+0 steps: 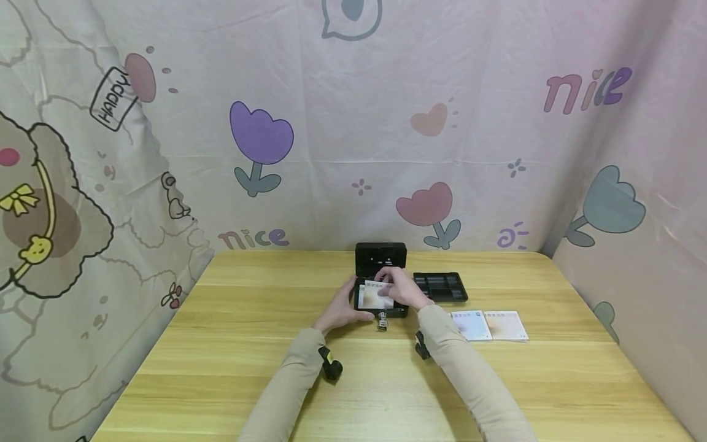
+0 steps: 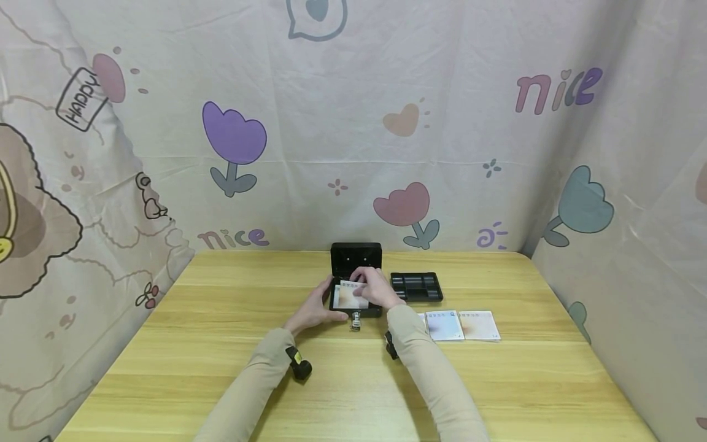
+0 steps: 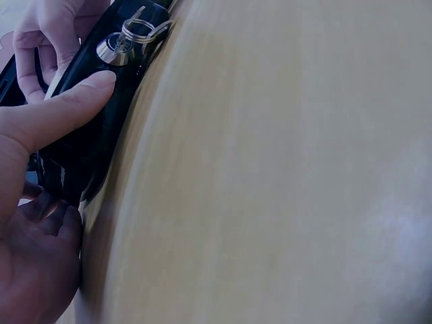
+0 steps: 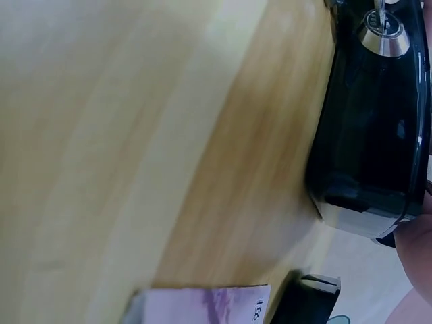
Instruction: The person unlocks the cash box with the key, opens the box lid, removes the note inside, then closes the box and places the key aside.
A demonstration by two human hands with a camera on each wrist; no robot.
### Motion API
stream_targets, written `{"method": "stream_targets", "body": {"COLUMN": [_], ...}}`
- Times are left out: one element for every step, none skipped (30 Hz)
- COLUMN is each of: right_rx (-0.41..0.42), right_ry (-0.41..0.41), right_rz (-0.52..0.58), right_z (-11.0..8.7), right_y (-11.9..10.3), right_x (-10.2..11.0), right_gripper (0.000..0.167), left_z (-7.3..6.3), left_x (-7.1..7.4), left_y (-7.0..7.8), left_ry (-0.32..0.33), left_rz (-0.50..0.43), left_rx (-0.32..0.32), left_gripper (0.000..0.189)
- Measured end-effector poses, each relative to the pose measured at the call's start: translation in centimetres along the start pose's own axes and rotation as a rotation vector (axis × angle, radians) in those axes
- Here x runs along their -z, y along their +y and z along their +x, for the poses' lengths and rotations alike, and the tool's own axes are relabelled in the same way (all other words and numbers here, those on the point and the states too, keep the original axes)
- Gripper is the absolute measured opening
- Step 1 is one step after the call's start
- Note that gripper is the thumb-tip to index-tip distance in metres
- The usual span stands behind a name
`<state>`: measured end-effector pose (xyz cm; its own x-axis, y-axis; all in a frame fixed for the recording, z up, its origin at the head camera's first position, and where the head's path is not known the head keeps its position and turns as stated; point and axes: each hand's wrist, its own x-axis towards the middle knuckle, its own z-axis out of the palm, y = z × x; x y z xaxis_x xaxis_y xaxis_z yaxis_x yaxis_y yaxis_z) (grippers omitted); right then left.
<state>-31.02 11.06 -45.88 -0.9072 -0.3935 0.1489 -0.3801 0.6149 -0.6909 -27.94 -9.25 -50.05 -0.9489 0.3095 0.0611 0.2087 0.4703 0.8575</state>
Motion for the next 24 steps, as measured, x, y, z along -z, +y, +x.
{"method": "stream_targets", "body": {"right_rx": [0.017,0.02,0.021,0.02,0.019,0.017,0.012,0.0,-0.001,0.0,0.001,0.002,0.006,0.008,0.009,0.011,0.017,0.023,0.028,0.033,0.041,0.049,0.06,0.064], "right_ry": [0.011,0.02,0.026,0.033,0.036,0.04,0.041,0.043,0.046,0.05,0.053,0.056,0.057,0.058,0.057,0.052,0.049,0.044,0.042,0.041,0.039,0.038,0.038,0.037], "right_rz": [-0.011,-0.016,-0.016,-0.02,-0.025,-0.033,-0.04,-0.041,-0.055,-0.068,-0.079,-0.087,-0.089,-0.091,-0.087,-0.079,-0.067,-0.052,-0.036,-0.018,0.001,0.023,0.047,0.074], "right_z": [-0.04,-0.1,-0.16,-0.19,-0.22,-0.23,-0.23,-0.21,-0.18,-0.14,-0.11,-0.08,-0.08,-0.05,-0.05,-0.02,-0.02,-0.01,-0.02,-0.01,-0.02,-0.02,-0.04,-0.06], "right_y": [-0.01,-0.08,-0.17,-0.24,-0.3,-0.35,-0.39,-0.43,-0.39,-0.37,-0.35,-0.32,-0.31,-0.28,-0.26,-0.24,-0.19,-0.09,0.01,0.13,0.25,0.36,0.47,0.55], "right_x": [0.0,0.0,-0.01,-0.05,-0.07,-0.11,-0.16,-0.22,-0.29,-0.35,-0.4,-0.45,-0.46,-0.47,-0.44,-0.42,-0.38,-0.34,-0.29,-0.24,-0.19,-0.13,-0.07,0.0], "right_gripper": [0.02,0.019,0.018,0.017,0.017,0.016,0.016,0.015,0.015,0.014,0.014,0.014,0.014,0.014,0.014,0.014,0.014,0.014,0.014,0.014,0.014,0.014,0.014,0.015], "left_z": [0.0,0.01,0.01,-0.01,0.01,0.02,0.01,0.01,0.01,0.01,0.01,-0.01,-0.03,-0.05,-0.08,-0.11,-0.1,-0.1,-0.09,-0.07,-0.06,-0.04,-0.02,-0.04], "left_x": [0.01,0.02,0.02,0.03,0.04,0.04,0.05,0.05,0.06,0.07,0.08,0.09,0.11,0.12,0.12,0.14,0.13,0.13,0.13,0.11,0.09,0.08,0.06,0.06], "left_y": [-0.01,-0.01,-0.02,0.0,-0.01,-0.02,-0.03,-0.04,-0.04,-0.03,-0.03,-0.02,0.0,0.03,0.04,0.06,0.02,0.01,0.0,-0.03,-0.08,-0.14,-0.19,-0.2], "left_ry": [0.0,-0.001,-0.001,-0.001,-0.002,-0.003,-0.004,-0.004,-0.004,-0.005,-0.006,-0.006,-0.008,-0.009,-0.01,-0.01,-0.008,-0.006,-0.005,-0.002,0.001,0.003,0.005,0.006], "left_rz": [-0.001,-0.001,-0.002,-0.002,0.0,0.001,0.003,0.005,0.007,0.01,0.012,0.012,0.013,0.013,0.012,0.01,0.007,0.007,0.008,0.008,0.007,0.009,0.008,0.008], "left_rx": [-0.003,-0.004,-0.005,-0.007,-0.005,-0.004,-0.003,-0.002,0.0,0.002,0.005,0.003,0.005,0.008,0.007,0.004,0.001,-0.003,-0.004,-0.009,-0.016,-0.02,-0.022,-0.024], "left_gripper": [0.118,0.118,0.118,0.118,0.118,0.118,0.118,0.118,0.118,0.118,0.118,0.118,0.118,0.118,0.118,0.118,0.118,0.118,0.119,0.118,0.119,0.119,0.119,0.119]}}
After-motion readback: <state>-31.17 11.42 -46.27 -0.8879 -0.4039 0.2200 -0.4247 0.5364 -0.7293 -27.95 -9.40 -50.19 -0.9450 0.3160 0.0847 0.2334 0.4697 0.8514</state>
